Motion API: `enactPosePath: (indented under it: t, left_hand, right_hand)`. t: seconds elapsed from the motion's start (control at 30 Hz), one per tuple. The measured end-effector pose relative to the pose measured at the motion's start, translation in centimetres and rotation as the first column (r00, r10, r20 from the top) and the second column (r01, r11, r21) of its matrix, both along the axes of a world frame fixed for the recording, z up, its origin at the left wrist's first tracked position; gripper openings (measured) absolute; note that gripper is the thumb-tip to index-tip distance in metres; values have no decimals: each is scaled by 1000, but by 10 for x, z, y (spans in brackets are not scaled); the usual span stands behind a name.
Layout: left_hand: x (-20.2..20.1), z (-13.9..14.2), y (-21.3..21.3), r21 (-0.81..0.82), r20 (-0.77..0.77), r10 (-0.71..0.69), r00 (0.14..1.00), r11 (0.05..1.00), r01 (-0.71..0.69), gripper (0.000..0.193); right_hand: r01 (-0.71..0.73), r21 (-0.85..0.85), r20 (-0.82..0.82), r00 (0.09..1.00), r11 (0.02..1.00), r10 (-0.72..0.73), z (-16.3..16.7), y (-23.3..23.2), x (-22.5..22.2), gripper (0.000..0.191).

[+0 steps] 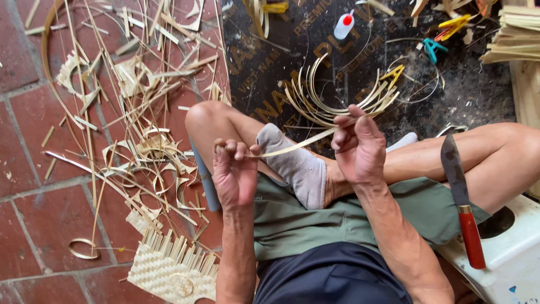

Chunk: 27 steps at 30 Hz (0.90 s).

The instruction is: The person forms thin bamboo strips into circular rings by bending them, applying glue to the overlapping ends, and securing them with small plastic clips. The person repeats this process multiple times, placing each completed ring onto a nearby stack.

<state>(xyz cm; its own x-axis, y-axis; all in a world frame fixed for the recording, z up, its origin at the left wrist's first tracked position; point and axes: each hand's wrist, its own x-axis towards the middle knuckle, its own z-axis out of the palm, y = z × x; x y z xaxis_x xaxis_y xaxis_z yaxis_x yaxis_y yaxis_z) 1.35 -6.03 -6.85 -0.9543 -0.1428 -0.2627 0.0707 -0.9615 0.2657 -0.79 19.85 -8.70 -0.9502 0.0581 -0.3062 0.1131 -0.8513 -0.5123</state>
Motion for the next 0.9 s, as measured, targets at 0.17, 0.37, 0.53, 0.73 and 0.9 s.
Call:
enactPosePath:
  t: [0.17, 0.37, 0.53, 0.73, 0.9]
  left_hand:
    - [2, 3, -9, -72, -99, -81, 992, 995, 74, 23]
    - [10, -2, -27, -501, 32, -399, 917, 787, 360, 13]
    - [13, -2, -42, -632, 150, -587, 796, 562, 534, 14]
    - [-2, 11, -38, -831, 141, -634, 761, 342, 439, 17]
    - [-8, 17, -33, -871, 212, -676, 706, 197, 450, 14]
  right_hand:
    - [-113, -179, -135, 987, 977, 89, 10, -5, -7, 38]
    - [-383, 399, -46, 899, 833, 435, 24, -14, -7, 23]
    - [-498, 768, 69, 689, 403, 722, 43, -28, -16, 18]
    - [-493, 854, 214, 622, 165, 753, 61, -37, -26, 12]
    - [-438, 883, 151, 604, 167, 783, 62, -37, -27, 11]
